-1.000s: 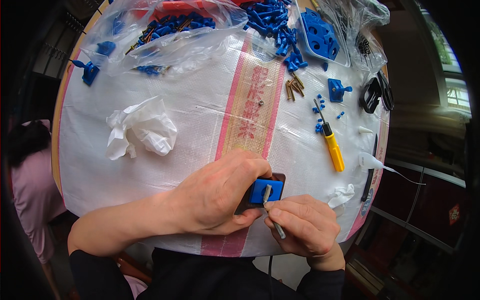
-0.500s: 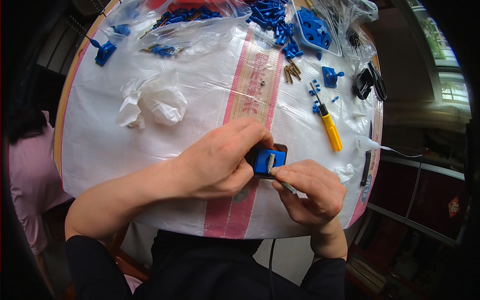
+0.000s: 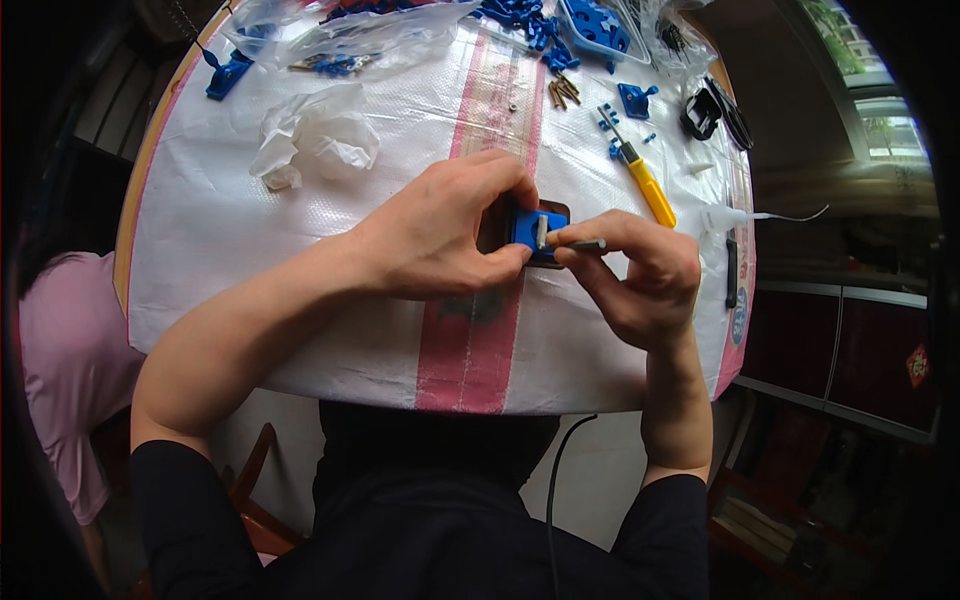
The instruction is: The recorder is assembling small plastic components, specifically attaching a spring and a small metal rod to a blue plastic base using tools like a hex key and screwdriver.
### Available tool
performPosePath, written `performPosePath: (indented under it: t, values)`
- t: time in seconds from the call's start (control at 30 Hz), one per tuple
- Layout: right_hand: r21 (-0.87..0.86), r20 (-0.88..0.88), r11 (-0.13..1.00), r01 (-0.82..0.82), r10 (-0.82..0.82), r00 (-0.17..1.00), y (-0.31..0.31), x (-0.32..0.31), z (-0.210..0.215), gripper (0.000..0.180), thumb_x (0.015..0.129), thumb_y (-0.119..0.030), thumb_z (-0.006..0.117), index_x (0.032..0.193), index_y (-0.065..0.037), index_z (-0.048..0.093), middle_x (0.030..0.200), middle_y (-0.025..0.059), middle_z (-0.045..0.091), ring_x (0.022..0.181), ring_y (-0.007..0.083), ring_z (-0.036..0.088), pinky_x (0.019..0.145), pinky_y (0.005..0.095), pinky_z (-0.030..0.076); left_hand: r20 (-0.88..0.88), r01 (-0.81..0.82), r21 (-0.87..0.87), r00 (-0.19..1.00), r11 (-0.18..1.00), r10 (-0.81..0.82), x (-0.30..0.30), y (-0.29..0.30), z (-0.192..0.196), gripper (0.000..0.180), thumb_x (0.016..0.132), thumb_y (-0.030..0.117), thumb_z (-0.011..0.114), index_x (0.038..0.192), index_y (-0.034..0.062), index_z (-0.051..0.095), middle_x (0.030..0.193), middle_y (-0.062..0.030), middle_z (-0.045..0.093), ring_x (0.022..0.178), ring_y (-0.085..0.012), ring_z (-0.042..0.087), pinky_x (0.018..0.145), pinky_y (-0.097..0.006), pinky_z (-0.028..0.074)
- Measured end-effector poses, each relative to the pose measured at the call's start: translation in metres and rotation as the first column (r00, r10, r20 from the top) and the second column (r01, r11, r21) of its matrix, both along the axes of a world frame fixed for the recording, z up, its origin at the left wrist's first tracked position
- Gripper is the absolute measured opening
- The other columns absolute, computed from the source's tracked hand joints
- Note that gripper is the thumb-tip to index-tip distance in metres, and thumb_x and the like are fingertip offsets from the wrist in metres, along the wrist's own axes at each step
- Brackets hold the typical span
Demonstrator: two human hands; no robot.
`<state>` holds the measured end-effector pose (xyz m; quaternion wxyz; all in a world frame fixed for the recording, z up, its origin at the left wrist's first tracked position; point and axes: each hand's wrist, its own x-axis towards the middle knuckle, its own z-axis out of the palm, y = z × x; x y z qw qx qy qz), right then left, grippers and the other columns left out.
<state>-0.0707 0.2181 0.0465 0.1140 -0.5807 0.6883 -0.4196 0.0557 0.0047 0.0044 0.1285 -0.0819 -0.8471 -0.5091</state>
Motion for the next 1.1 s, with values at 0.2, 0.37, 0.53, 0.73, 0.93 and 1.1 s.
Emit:
performPosePath:
  t: [0.2, 0.37, 0.53, 0.73, 0.93, 1.1]
  values:
    - [-0.012, -0.022, 0.999, -0.034, 0.033, 0.999, 0.001, -0.005, 0.001, 0.017, 0.086, 0.008, 0.081, 0.101, 0.001, 0.077, 0.092, 0.0096, 0.079, 0.078, 0.0119, 0.070, 0.068, 0.0261, 0.054, 0.030, -0.015, -0.008, 0.999, 1.000, 0.015, 0.000, 0.003, 0.001, 0.031, 0.084, 0.010, 0.077, 0.111, 0.0001, 0.063, 0.096, -0.0102, 0.068, 0.087, -0.0176, 0.069, 0.080, -0.033, 0.056]
    - [-0.089, -0.052, 0.996, -0.014, 0.009, 0.999, -0.002, -0.009, -0.006, 0.016, 0.083, -0.002, 0.087, 0.097, -0.007, 0.080, 0.087, 0.0024, 0.077, 0.060, 0.0044, 0.054, 0.051, 0.0230, 0.040, 0.030, -0.024, -0.031, 0.999, 0.999, 0.025, 0.001, 0.003, 0.003, 0.031, 0.085, 0.011, 0.077, 0.110, -0.0005, 0.063, 0.094, -0.0102, 0.069, 0.084, -0.0177, 0.068, 0.077, -0.033, 0.055]
    - [-0.057, -0.096, 0.998, -0.016, 0.010, 0.995, -0.001, -0.009, -0.002, 0.017, 0.083, -0.002, 0.087, 0.098, -0.007, 0.080, 0.088, 0.0037, 0.077, 0.069, 0.0088, 0.064, 0.059, 0.0250, 0.048, 0.080, -0.013, -0.004, 0.997, 1.000, 0.014, 0.001, 0.003, 0.006, 0.030, 0.085, 0.011, 0.076, 0.110, -0.0005, 0.063, 0.094, -0.0098, 0.069, 0.085, -0.0178, 0.068, 0.077, -0.033, 0.055]
    - [-0.043, -0.111, 0.999, -0.021, 0.016, 0.994, -0.002, -0.007, 0.004, 0.020, 0.081, 0.000, 0.087, 0.099, -0.007, 0.080, 0.088, 0.0047, 0.076, 0.078, 0.0135, 0.071, 0.067, 0.0276, 0.054, 0.036, 0.008, -0.017, 0.999, 1.000, -0.008, 0.002, 0.001, 0.003, 0.040, 0.083, 0.006, 0.072, 0.120, -0.0004, 0.057, 0.102, -0.0114, 0.068, 0.092, -0.0183, 0.068, 0.084, -0.034, 0.055]
    - [-0.038, -0.102, 0.999, -0.029, 0.025, 0.994, -0.002, -0.008, 0.002, 0.021, 0.081, 0.001, 0.087, 0.099, -0.007, 0.080, 0.087, 0.0042, 0.075, 0.077, 0.0125, 0.070, 0.065, 0.0274, 0.054, 0.167, 0.004, 0.174, 0.985, 0.985, -0.034, 0.004, -0.001, 0.007, 0.052, 0.079, -0.003, 0.059, 0.130, -0.0012, 0.048, 0.106, -0.0135, 0.067, 0.097, -0.0191, 0.067, 0.088, -0.034, 0.056]
    - [-0.046, -0.105, 0.998, -0.045, 0.040, 0.994, -0.003, -0.009, 0.002, 0.021, 0.082, 0.001, 0.086, 0.099, -0.006, 0.080, 0.087, 0.0053, 0.075, 0.079, 0.0138, 0.072, 0.067, 0.0278, 0.055, 0.193, 0.022, 0.146, 0.980, 0.989, -0.050, 0.004, -0.004, 0.007, 0.052, 0.077, -0.002, 0.054, 0.129, -0.0010, 0.049, 0.104, -0.0124, 0.066, 0.095, -0.0188, 0.066, 0.088, -0.033, 0.055]
